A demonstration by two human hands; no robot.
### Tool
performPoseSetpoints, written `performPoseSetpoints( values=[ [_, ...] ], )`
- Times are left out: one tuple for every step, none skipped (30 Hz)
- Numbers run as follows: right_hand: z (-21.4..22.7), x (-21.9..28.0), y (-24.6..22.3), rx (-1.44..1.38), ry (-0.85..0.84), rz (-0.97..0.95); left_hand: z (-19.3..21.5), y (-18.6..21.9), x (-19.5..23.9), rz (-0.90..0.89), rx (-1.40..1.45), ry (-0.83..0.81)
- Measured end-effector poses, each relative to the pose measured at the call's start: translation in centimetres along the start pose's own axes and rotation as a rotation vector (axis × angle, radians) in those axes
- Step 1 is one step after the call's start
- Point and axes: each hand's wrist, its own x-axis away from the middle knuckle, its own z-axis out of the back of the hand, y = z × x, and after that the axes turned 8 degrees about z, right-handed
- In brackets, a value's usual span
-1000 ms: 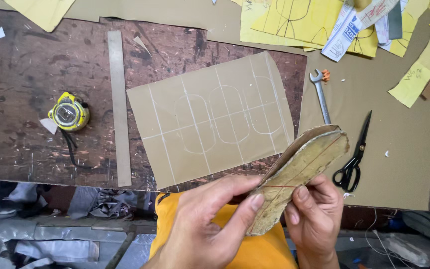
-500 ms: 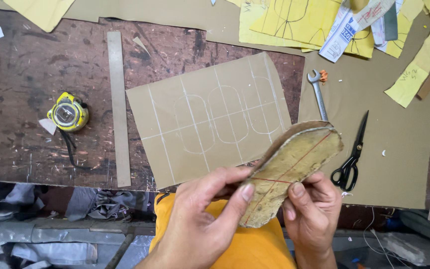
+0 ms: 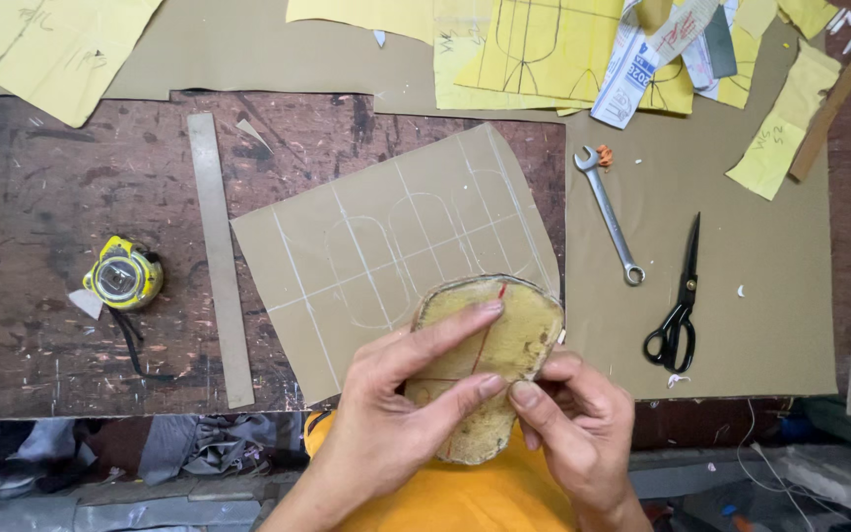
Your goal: The person uses large shears to trim the edges of a marked shoe sole and then aligns it on a cardboard template. The person repeatedly repositions the sole and makes small cuts along the perimeter to refine the shape.
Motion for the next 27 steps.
performPoseSetpoints(
  values=[
    [0.0, 0.0, -0.1, 0.012, -0.002, 0.001, 0.0, -0.2, 0.1, -0.023, 0.007, -0.003],
    [0.0, 0.0, -0.1, 0.024, -0.003, 0.002, 0.0, -0.3, 0.1, -0.046, 0.015, -0.005],
    [0.0, 0.0, -0.2, 0.015, -0.007, 0.006, 0.0, -0.5, 0.1, -0.07, 0.022, -0.007],
    [-0.1, 0.0, -0.2, 0.007, -0.011, 0.009, 0.0, -0.6, 0.1, -0.04, 0.012, 0.003],
    [-0.2, -0.1, -0.3, -0.002, -0.015, 0.014, 0.0, -0.7, 0.2, -0.01, 0.001, 0.014],
    [-0.2, -0.2, -0.4, -0.004, -0.014, 0.015, -0.1, -0.8, 0.2, 0.019, -0.011, 0.024],
    [-0.3, -0.3, -0.5, -0.007, -0.012, 0.016, -0.1, -0.9, 0.2, 0.012, -0.037, 0.041],
    [-0.4, -0.3, -0.6, -0.009, -0.01, 0.017, -0.2, -1.0, 0.2, 0.004, -0.064, 0.059],
    [-0.5, -0.4, -0.7, -0.017, -0.012, 0.013, -0.2, -1.1, 0.2, -0.003, -0.089, 0.074],
    [-0.5, -0.3, -0.8, -0.025, -0.014, 0.009, -0.3, -1.2, 0.3, 0.013, -0.072, 0.077],
    [-0.6, -0.4, -0.8, -0.034, -0.018, 0.008, -0.4, -1.2, 0.3, 0.026, -0.055, 0.08],
    [-0.6, -0.5, -0.7, -0.039, -0.014, -0.012, -0.4, -1.2, 0.2, 0.039, -0.038, 0.084],
    [-0.5, -0.4, -0.6, -0.044, -0.008, -0.035, -0.5, -1.2, 0.2, 0.037, -0.04, 0.087],
    [-0.3, -0.3, -0.4, -0.049, -0.003, -0.057, -0.5, -1.3, 0.2, 0.034, -0.042, 0.09],
    [-0.1, -0.1, -0.1, -0.063, -0.03, -0.068, -0.5, -1.3, 0.2, 0.032, -0.044, 0.093],
    [0.4, -0.1, 0.3, -0.077, -0.057, -0.079, -0.4, -1.3, 0.2, 0.059, -0.049, 0.092],
    [1.1, 0.0, 0.7, -0.089, -0.082, -0.089, -0.3, -1.3, 0.1, 0.086, -0.054, 0.089],
    [2.1, -0.2, 1.3, -0.071, -0.1, -0.043, -0.2, -1.3, 0.2, 0.112, -0.058, 0.086],
    [3.5, -0.8, 2.1, -0.053, -0.118, 0.006, 0.0, -1.2, 0.2, 0.138, -0.04, 0.081],
    [5.1, -1.6, 3.0, -0.036, -0.136, 0.056, 0.2, -1.1, 0.2, 0.165, -0.023, 0.075],
    [7.0, -2.5, 4.1, 0.163, 0.011, 0.016, 0.4, -1.1, 0.3, 0.194, -0.006, 0.069],
    [9.2, -3.6, 5.5, 0.361, 0.158, -0.029, 0.7, -1.0, 0.3, 0.207, -0.006, 0.062],
    [11.7, -4.7, 6.8, 0.715, 0.246, -0.052, 0.9, -0.9, 0.3, 0.221, -0.005, 0.054],
    [14.3, -5.3, 8.2, 1.069, 0.332, -0.078, 1.2, -0.9, 0.3, 0.234, -0.005, 0.046],
    [16.9, -5.3, 9.4, 1.218, 0.365, -0.104, 1.5, -0.8, 0.3, 0.246, -0.019, 0.031],
    [19.2, -5.3, 10.8, 1.368, 0.396, -0.13, 1.8, -0.7, 0.3, 0.257, -0.033, 0.015],
    [21.2, -5.0, 12.2, 1.419, 0.402, -0.206, 2.1, -0.7, 0.3, 0.268, -0.045, 0.005]
  ],
)
